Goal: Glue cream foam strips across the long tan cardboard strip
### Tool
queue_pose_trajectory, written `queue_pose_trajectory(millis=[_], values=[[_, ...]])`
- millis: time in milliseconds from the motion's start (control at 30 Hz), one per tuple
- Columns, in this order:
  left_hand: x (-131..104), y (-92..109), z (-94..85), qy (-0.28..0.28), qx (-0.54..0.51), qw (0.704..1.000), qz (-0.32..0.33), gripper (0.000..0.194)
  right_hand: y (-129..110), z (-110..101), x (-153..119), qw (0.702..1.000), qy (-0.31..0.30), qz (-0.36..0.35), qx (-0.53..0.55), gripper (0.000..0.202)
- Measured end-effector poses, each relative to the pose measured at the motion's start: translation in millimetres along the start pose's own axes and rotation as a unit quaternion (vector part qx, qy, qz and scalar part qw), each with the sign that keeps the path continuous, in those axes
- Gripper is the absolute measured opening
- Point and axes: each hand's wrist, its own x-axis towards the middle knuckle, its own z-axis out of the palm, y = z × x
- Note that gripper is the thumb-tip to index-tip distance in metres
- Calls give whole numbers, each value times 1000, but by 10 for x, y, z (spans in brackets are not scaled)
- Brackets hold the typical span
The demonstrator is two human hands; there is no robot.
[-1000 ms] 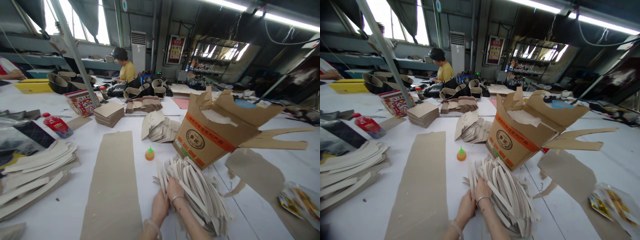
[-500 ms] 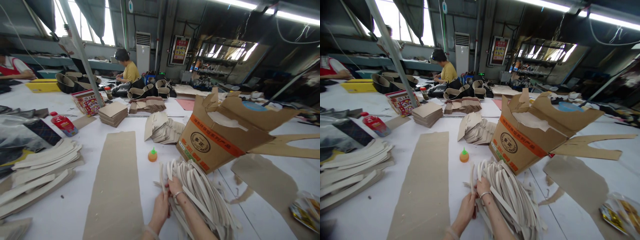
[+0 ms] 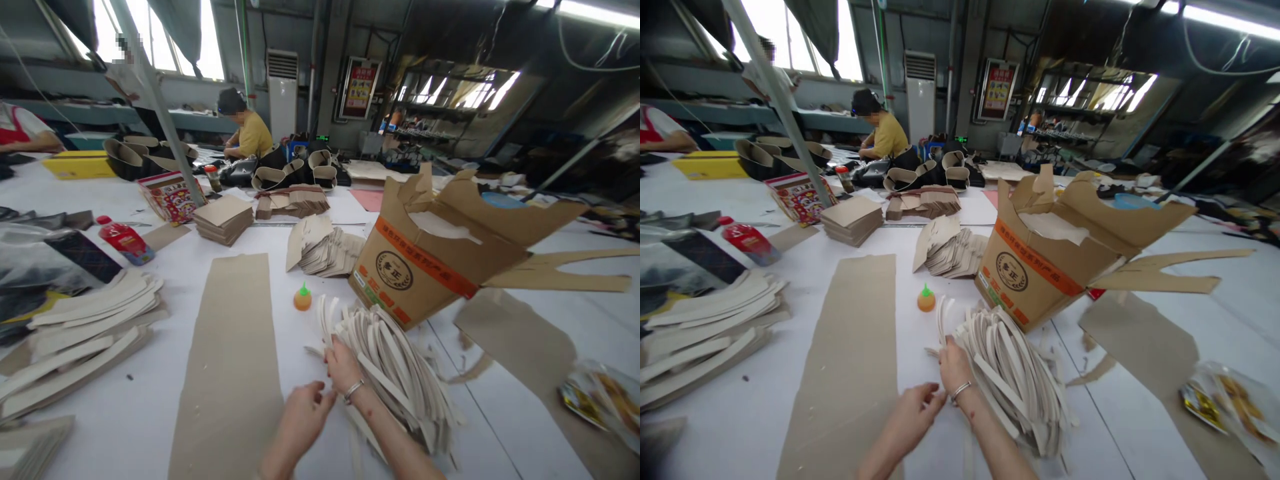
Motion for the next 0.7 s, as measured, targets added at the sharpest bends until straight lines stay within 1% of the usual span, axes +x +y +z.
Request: queue_pose_trajectory(millis=[33, 67, 100, 133, 167, 200, 267, 300, 333, 367, 400, 433, 467, 500, 533, 567, 633, 700], values=[[-47, -35, -68, 18, -57, 998, -27, 62, -7, -15, -131, 1000, 4, -18, -18, 25], [-99, -68, -110, 41, -137, 989, -46, 75, -15, -4, -286, 999, 0, -39, -37, 24], [-157, -95, -120, 44, -222, 972, -55, 85, -24, 32, -460, 996, -12, -65, -53, 25], [-223, -113, -98, 47, -306, 948, -68, 92, -36, 87, -644, 994, -31, -89, -62, 27], [-298, -122, -51, 49, -372, 923, -86, 93, -47, 151, -827, 991, -55, -110, -58, 31], [-378, -123, 12, 53, -415, 901, -111, 88, -52, 213, -1000, 988, -79, -124, -43, 34], [-538, -115, 130, 94, -456, 867, -180, 68, -20, 285, -1274, 983, -141, -118, 10, 35], [-608, -113, 165, 124, -474, 847, -206, 57, 26, 283, -1362, 981, -165, -92, 35, 33], [-669, -115, 175, 147, -500, 825, -219, 48, 95, 256, -1413, 982, -172, -57, 51, 29], [-719, -122, 160, 162, -534, 799, -224, 40, 184, 208, -1429, 986, -158, -23, 51, 25], [-761, -130, 126, 168, -568, 774, -223, 34, 288, 147, -1411, 992, -121, 3, 31, 22], [-795, -140, 79, 165, -596, 755, -221, 32, 400, 81, -1365, 997, -69, 18, -5, 20], [-824, -147, 28, 158, -613, 742, -222, 34, 509, 18, -1297, 998, -13, 19, -53, 20], [-850, -152, -19, 150, -620, 736, -227, 39, 606, -35, -1213, 994, 29, 13, -100, 20], [-875, -153, -56, 143, -621, 735, -233, 44, 684, -74, -1118, 988, 57, 9, -142, 21], [-899, -150, -77, 136, -620, 735, -236, 47, 737, -99, -1020, 982, 72, 11, -177, 23], [-945, -140, -77, 109, -618, 741, -239, 48, 771, -107, -831, 966, 74, 33, -246, 25], [-978, -133, -32, 70, -617, 746, -240, 51, 743, -78, -677, 949, 60, 55, -305, 24]])
